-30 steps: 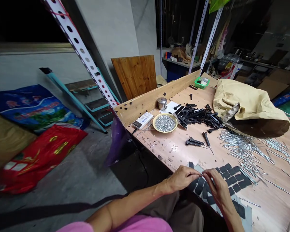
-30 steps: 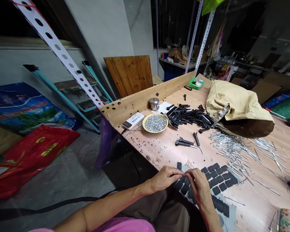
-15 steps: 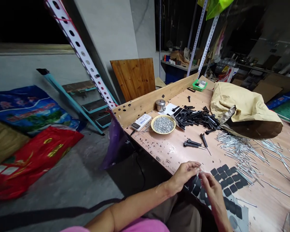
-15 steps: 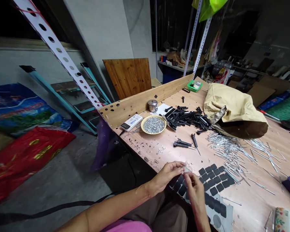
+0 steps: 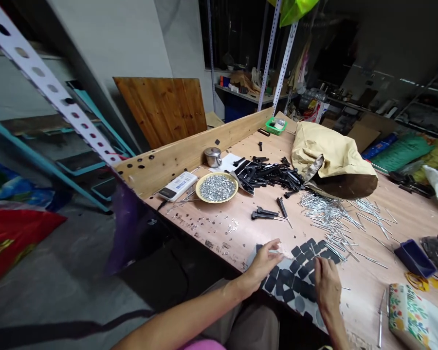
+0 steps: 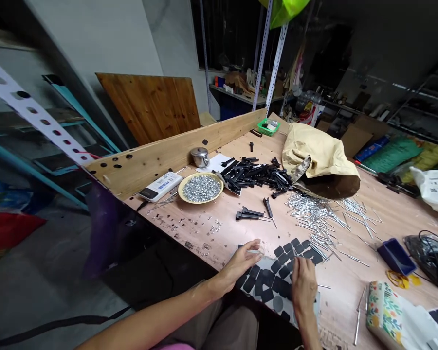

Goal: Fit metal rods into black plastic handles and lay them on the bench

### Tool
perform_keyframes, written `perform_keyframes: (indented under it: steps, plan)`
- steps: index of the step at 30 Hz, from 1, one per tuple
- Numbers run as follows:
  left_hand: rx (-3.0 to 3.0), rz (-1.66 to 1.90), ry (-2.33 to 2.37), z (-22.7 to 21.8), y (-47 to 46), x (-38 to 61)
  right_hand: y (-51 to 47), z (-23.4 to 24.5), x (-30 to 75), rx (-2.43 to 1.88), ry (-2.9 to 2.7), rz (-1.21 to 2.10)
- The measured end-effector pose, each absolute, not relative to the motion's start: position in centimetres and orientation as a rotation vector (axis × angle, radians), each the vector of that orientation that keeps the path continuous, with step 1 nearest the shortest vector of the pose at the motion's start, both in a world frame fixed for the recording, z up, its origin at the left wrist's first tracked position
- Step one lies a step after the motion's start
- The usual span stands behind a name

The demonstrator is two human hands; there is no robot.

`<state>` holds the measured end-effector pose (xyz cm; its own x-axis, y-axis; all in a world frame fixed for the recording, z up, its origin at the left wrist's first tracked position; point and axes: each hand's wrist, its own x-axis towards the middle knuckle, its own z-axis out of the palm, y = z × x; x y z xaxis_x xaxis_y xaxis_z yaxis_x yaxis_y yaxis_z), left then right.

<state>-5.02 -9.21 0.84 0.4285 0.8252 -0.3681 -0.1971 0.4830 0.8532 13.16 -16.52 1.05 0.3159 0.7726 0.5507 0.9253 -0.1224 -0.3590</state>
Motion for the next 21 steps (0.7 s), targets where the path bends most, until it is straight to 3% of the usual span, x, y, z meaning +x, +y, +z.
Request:
perform_keyframes:
  steps: [2, 5, 12, 21]
  plan:
    - [0.911, 0.785, 0.979, 0.3, -8.7, -5.2, -16.2, 1.1, 16.7, -1.978, -1.727, -0.579]
    - [1.064, 0.862, 1.056, -0.2, -7.3, -5.2, -15.5, 0.5, 19.3, -1.919, -1.999, -0.728]
    - [1.853, 0.975, 1.266, -0.5, -2.5, -4.9, -15.3, -2.3, 16.6, -1.662, -2.369, -0.534]
    - [2.484, 0.552, 1.431, -1.5, 1.1, -4.1, -14.0, -1.0, 18.1, -1.718, -2.362, -0.562]
